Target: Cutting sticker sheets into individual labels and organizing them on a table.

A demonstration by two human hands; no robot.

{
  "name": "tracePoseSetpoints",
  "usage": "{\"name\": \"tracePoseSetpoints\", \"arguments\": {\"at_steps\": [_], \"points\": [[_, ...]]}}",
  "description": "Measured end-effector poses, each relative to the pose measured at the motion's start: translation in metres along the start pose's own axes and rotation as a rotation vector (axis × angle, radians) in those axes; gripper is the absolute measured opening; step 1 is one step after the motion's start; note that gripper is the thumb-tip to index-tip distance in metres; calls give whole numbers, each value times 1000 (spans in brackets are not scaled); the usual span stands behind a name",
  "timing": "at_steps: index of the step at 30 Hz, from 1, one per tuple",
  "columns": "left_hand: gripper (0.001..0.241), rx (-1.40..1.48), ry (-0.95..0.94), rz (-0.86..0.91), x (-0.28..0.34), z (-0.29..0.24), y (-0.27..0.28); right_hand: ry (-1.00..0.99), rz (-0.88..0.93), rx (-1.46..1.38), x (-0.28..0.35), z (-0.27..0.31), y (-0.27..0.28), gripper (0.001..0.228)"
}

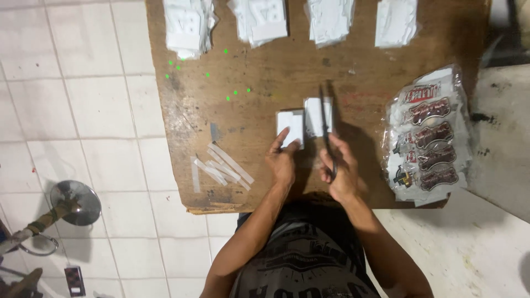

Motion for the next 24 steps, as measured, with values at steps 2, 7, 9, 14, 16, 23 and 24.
{"name": "tracePoseSetpoints", "arguments": {"at_steps": [2,7,9,14,16,23,24], "points": [[52,38,-68,6,1,-8,12,147,-42,150,-9,31,14,58],[56,99,-267,47,-25,-17,38,529,-316,849,-77,21,95,69],[65,127,-295,24,-31,-17,49,530,-188,1394,-98,9,115,64],[62,189,-227,-5,-22,-21,56,1067,-53,1132,-70,50,31,63],[57,202,-217,5,-16,-16,55,1116,83,1032,-83,42,-8,63],[44,78,-313,-71,-16,-41,70,1072,317,1300,-108,7,-51,88],[43,118,-263,-93,-18,-39,79,1152,268,1275,-107,-2,-46,89]]}}
Point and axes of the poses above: each hand's wrist, its own x-axis away from the middle knuckle, its own y-axis out of the back of the hand, z = x × y, the point moved 7 cm from there along -x, towards the middle knuckle, and after that the axes turned 13 degrees about -z, right-handed, at the moved point
